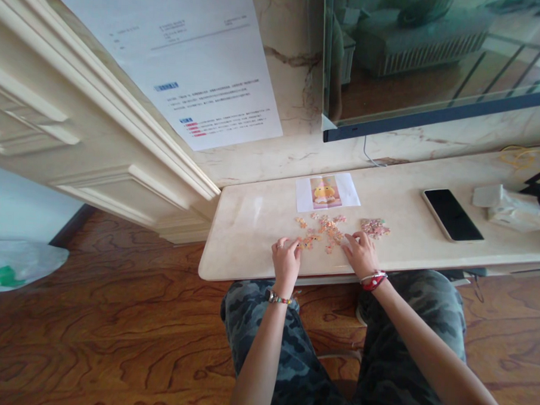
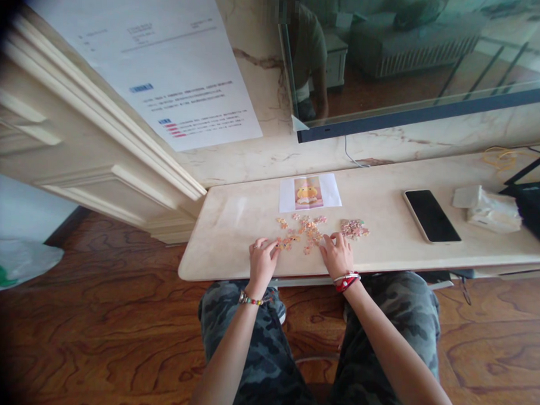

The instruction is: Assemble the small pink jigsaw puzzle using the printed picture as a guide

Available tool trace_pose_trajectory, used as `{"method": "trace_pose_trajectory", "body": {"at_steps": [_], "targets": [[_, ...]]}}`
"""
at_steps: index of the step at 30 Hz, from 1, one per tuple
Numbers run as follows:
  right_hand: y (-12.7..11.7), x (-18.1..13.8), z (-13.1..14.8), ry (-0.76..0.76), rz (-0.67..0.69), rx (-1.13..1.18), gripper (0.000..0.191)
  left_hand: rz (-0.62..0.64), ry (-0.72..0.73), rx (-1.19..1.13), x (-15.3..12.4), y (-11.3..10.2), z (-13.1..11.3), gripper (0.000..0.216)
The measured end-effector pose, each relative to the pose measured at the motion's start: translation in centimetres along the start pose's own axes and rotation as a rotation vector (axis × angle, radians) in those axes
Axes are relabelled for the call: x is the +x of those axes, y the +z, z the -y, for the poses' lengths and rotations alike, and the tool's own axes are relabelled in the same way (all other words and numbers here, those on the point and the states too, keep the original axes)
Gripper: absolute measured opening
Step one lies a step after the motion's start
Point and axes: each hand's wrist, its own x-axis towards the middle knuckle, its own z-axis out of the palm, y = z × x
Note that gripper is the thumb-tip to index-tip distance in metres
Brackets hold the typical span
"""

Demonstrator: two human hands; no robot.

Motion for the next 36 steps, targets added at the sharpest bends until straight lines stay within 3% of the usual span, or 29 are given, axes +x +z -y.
{"method": "trace_pose_trajectory", "body": {"at_steps": [12,16,21,28,31,36], "targets": [[-0.1,0.7,0.4,-0.025,0.011,-0.008,0.03,0.007,0.014,0.032,0.3,-0.5,-0.5,0.03],[-0.7,2.3,-0.4,-0.042,0.008,-0.032,0.031,0.009,0.054,0.035,0.5,-0.4,-1.3,0.031],[-1.2,4.6,0.1,-0.126,0.116,-0.079,0.035,0.093,0.109,0.023,0.9,-0.3,-2.5,0.035],[-0.5,3.0,-0.4,-0.173,0.141,-0.053,0.03,0.107,0.072,0.05,0.1,-0.3,-2.4,0.03],[-0.7,2.9,-0.9,-0.148,0.109,-0.041,0.032,0.093,0.08,0.056,0.3,-0.2,-2.4,0.033],[-1.4,5.4,-0.8,-0.076,0.12,-0.118,0.033,0.109,0.096,0.065,1.7,0.2,-2.9,0.036]]}}
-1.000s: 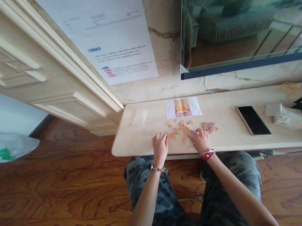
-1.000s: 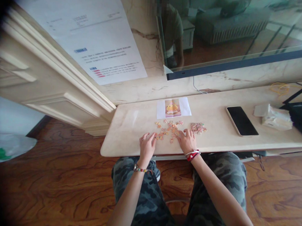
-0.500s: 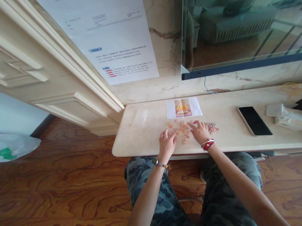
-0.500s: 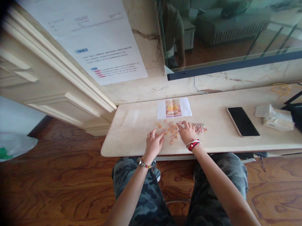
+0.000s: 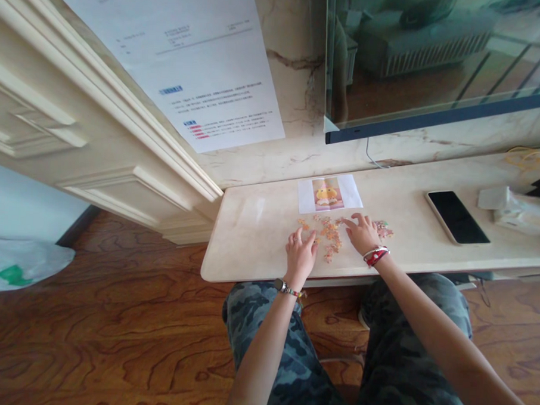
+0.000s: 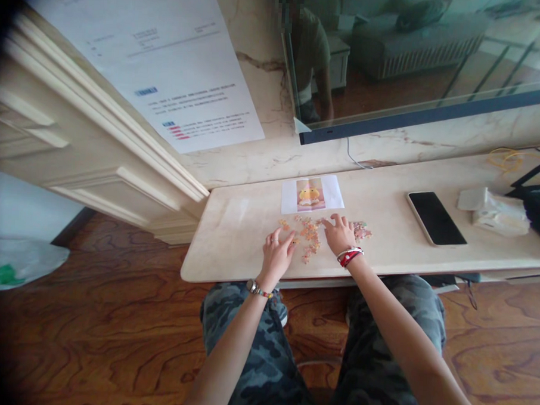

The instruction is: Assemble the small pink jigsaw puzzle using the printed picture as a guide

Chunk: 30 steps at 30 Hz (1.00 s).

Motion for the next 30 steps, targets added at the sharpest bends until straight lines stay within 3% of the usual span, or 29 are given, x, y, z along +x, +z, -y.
{"method": "trace_pose_trajectory", "body": {"at_steps": [4,8,15,21,30], "targets": [[-0.2,0.6,0.6,-0.056,0.064,-0.041,0.033,0.011,-0.011,0.004,0.1,0.4,0.0,0.033],[0.3,-0.4,0.9,-0.107,0.041,-0.031,0.035,0.005,-0.036,0.007,-0.6,0.8,0.2,0.033],[0.4,1.3,0.2,0.022,-0.011,-0.03,0.034,-0.05,-0.082,0.042,1.0,0.9,0.5,0.038],[0.5,3.0,1.5,-0.107,0.089,-0.001,0.031,-0.011,-0.132,0.08,1.7,1.1,1.7,0.037],[0.2,2.3,0.4,0.013,0.07,-0.013,0.03,0.022,-0.196,0.148,0.7,0.3,3.0,0.038]]}}
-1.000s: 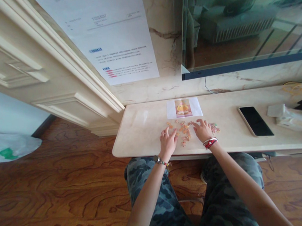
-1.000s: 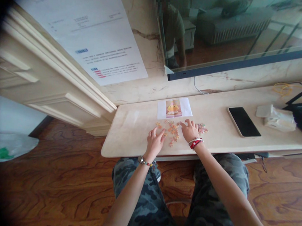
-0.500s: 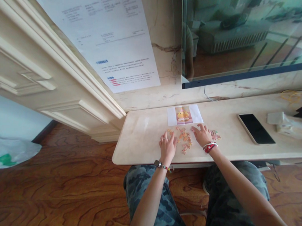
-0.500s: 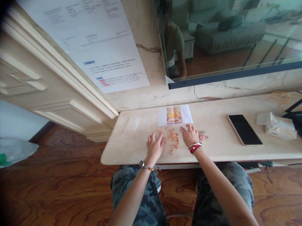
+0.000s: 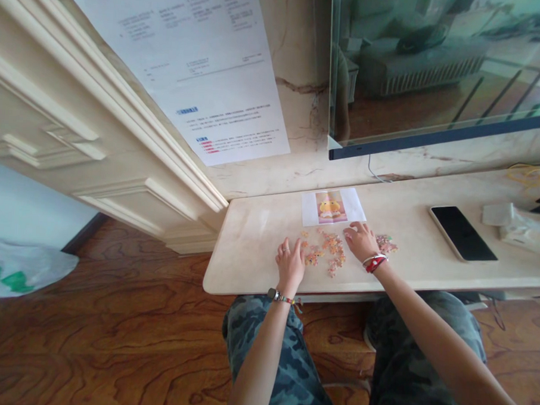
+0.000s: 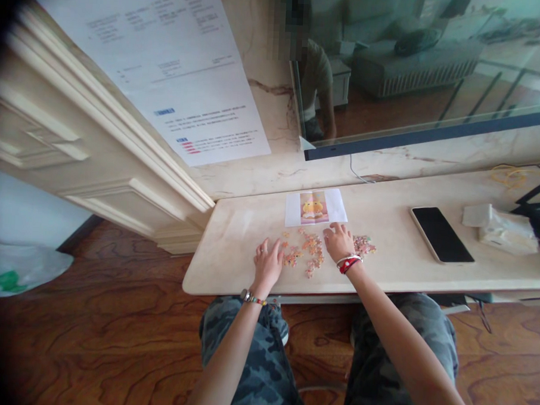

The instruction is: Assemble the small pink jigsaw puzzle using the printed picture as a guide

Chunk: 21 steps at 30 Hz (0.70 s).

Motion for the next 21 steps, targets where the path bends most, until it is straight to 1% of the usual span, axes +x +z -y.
{"method": "trace_pose_trajectory", "body": {"at_steps": [3,8,13,17,21], "targets": [[0.0,-0.4,-0.3,0.062,-0.004,-0.06,0.031,-0.004,-0.019,0.011,0.3,-0.2,0.4,0.04],[0.4,-1.3,1.0,-0.014,0.074,-0.1,0.034,0.01,-0.028,0.005,0.6,-0.5,0.9,0.038],[0.1,-1.5,1.9,-0.014,0.072,-0.078,0.035,0.015,-0.04,0.007,-0.5,-0.5,1.8,0.038],[-0.2,-0.4,1.9,-0.023,0.082,-0.067,0.038,0.036,-0.046,0.01,-1.4,-0.7,2.6,0.04],[-0.1,1.7,2.9,-0.083,0.138,-0.092,0.039,0.048,-0.042,-0.002,-0.6,-0.5,2.6,0.041]]}}
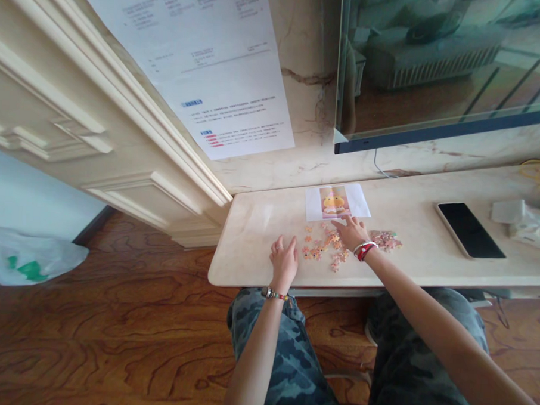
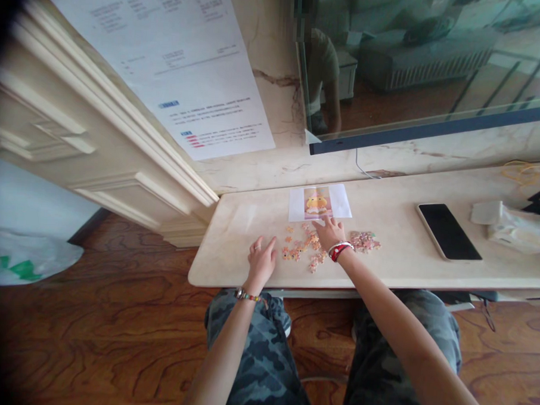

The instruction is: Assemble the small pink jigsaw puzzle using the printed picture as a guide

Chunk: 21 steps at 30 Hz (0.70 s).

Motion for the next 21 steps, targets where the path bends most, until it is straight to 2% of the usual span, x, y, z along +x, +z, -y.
{"method": "trace_pose_trajectory", "body": {"at_steps": [5,9,14,17,21], "targets": [[-0.2,1.4,1.4,-0.134,0.072,0.014,0.042,0.048,0.063,-0.02,3.0,0.2,-1.1,0.045],[0.0,-0.4,0.8,-0.126,0.038,0.041,0.04,0.133,0.16,-0.044,4.2,0.3,-1.8,0.052],[0.8,-4.4,-0.9,0.071,-0.071,-0.014,0.037,0.1,0.305,-0.084,2.8,0.5,-1.8,0.056],[1.2,-5.4,-0.4,0.065,-0.065,-0.02,0.037,0.047,0.314,-0.081,1.5,0.4,-1.6,0.05],[1.1,-4.4,1.1,0.033,-0.056,0.011,0.035,0.01,0.254,-0.051,0.0,-0.1,-1.1,0.043]]}}
